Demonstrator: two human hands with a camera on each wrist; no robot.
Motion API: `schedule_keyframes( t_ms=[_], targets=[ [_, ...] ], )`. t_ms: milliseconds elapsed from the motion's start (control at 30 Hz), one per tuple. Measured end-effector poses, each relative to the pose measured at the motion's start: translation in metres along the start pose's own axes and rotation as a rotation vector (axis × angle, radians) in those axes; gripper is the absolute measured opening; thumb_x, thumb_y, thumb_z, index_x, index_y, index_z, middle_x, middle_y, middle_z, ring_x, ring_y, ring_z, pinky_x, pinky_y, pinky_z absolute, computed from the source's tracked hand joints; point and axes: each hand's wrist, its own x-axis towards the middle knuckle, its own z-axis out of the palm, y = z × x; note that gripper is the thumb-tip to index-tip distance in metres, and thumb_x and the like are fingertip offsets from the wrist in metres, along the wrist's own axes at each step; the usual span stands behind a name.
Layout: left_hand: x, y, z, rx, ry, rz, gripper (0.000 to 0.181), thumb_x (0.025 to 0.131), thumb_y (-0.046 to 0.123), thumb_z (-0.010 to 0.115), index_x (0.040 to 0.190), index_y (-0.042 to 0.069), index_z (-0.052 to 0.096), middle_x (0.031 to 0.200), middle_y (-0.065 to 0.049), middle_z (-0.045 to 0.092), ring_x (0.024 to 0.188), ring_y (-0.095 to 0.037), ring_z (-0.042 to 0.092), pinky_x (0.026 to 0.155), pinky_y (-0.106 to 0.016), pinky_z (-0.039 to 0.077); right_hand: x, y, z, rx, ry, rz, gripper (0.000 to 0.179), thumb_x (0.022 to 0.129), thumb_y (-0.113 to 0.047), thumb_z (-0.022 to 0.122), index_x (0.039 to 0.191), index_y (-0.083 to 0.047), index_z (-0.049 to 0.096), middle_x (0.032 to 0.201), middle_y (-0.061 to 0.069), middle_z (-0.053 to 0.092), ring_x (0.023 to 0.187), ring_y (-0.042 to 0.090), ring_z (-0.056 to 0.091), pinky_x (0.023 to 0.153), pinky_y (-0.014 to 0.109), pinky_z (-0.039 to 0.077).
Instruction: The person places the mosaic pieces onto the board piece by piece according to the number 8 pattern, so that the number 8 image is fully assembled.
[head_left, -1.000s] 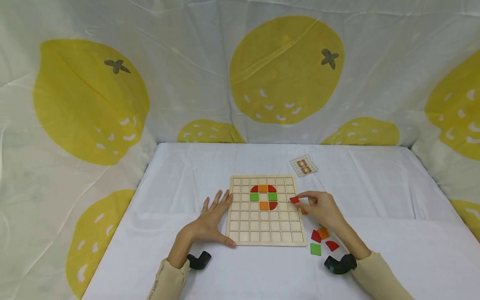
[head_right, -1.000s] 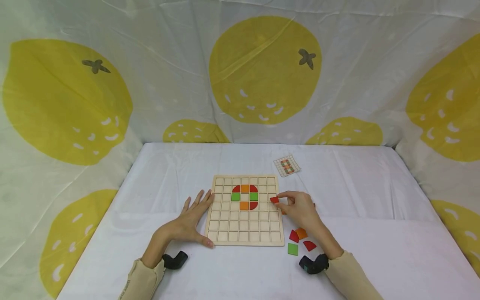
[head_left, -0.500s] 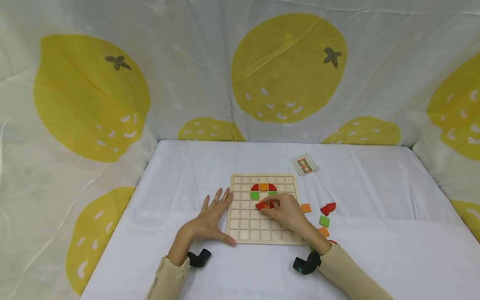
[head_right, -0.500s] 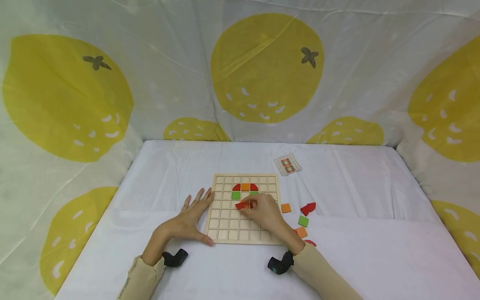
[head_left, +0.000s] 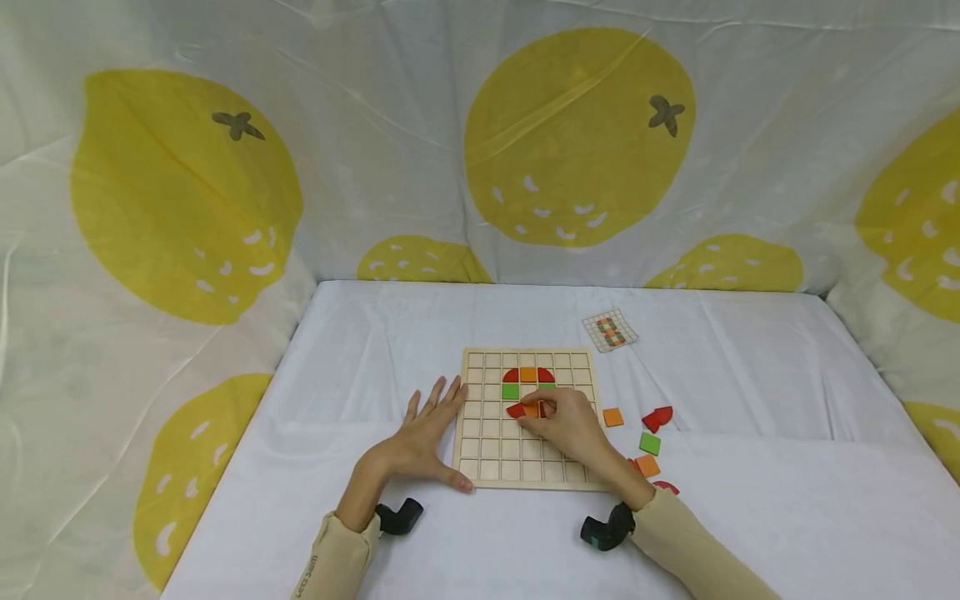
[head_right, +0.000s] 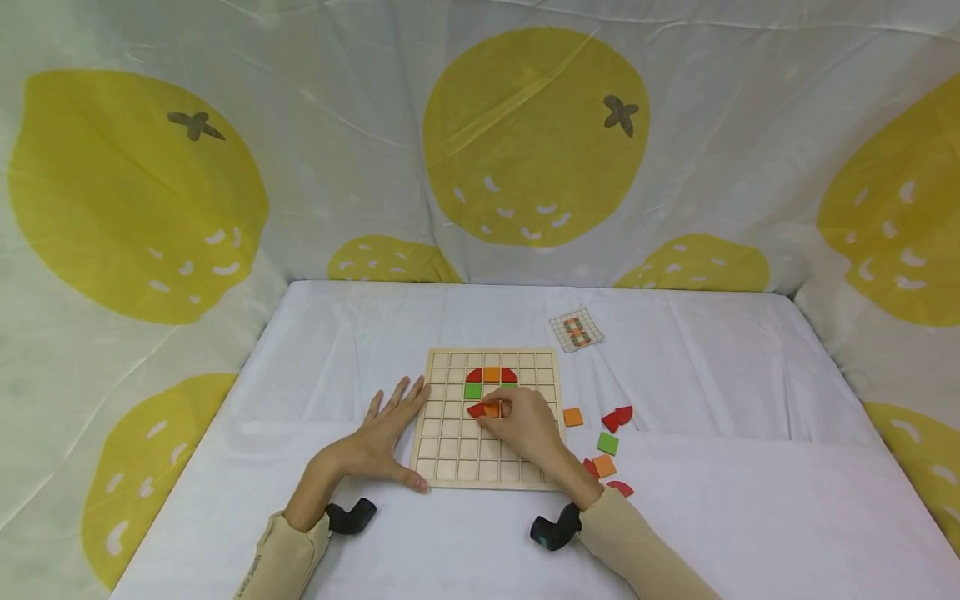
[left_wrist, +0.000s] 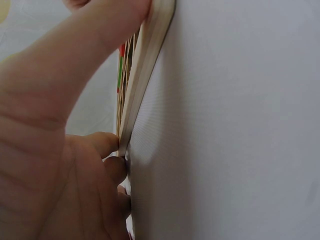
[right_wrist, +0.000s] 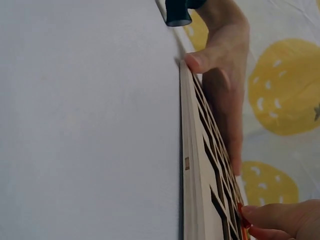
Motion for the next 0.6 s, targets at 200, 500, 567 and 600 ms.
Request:
schedule_keyframes(
  t_ms=[200,500,567,600],
  targets=[
    [0.000,-0.002,0.002,-0.014,0.018,0.018,0.147,0.061,0.058,0.095,0.166,0.001,0.008,0.175,-0.019,0.001,0.161,-0.044,-0.009,0.125,-0.070,-0.010,0.000,-0.002,0.005,0.016,0.028,-0.009,0.026,0.083,-0.018,0.088,0.105,-0.008,0.081,0.056,-0.006,0.037,0.049,0.007,0.033,0.048,0.019,0.021],
    [0.001,0.001,0.000,0.015,-0.006,-0.011,0.146,0.062,0.059,0.094,0.166,0.003,0.008,0.175,-0.015,0.001,0.162,-0.041,-0.009,0.126,-0.068,-0.008,0.001,-0.003,0.011,0.017,0.084,-0.009,0.020,0.082,-0.015,0.088,0.099,-0.008,0.081,0.054,-0.006,0.040,0.047,0.008,0.037,0.046,0.019,0.022],
    [0.001,0.001,0.000,0.013,-0.006,-0.009,0.147,0.062,0.059,0.095,0.166,0.002,0.008,0.175,-0.015,0.000,0.162,-0.041,-0.009,0.126,-0.069,-0.009,0.001,-0.004,0.012,0.011,0.101,-0.010,0.018,0.081,-0.015,0.089,0.096,-0.009,0.081,0.054,-0.006,0.042,0.048,0.008,0.038,0.046,0.019,0.023],
    [0.001,0.000,0.000,0.012,-0.005,-0.009,0.147,0.062,0.059,0.095,0.166,0.002,0.008,0.175,-0.015,0.000,0.162,-0.041,-0.009,0.126,-0.069,-0.009,0.001,-0.005,0.013,0.005,0.110,-0.011,0.016,0.081,-0.016,0.089,0.093,-0.009,0.081,0.053,-0.006,0.042,0.048,0.008,0.038,0.046,0.019,0.023]
  ],
)
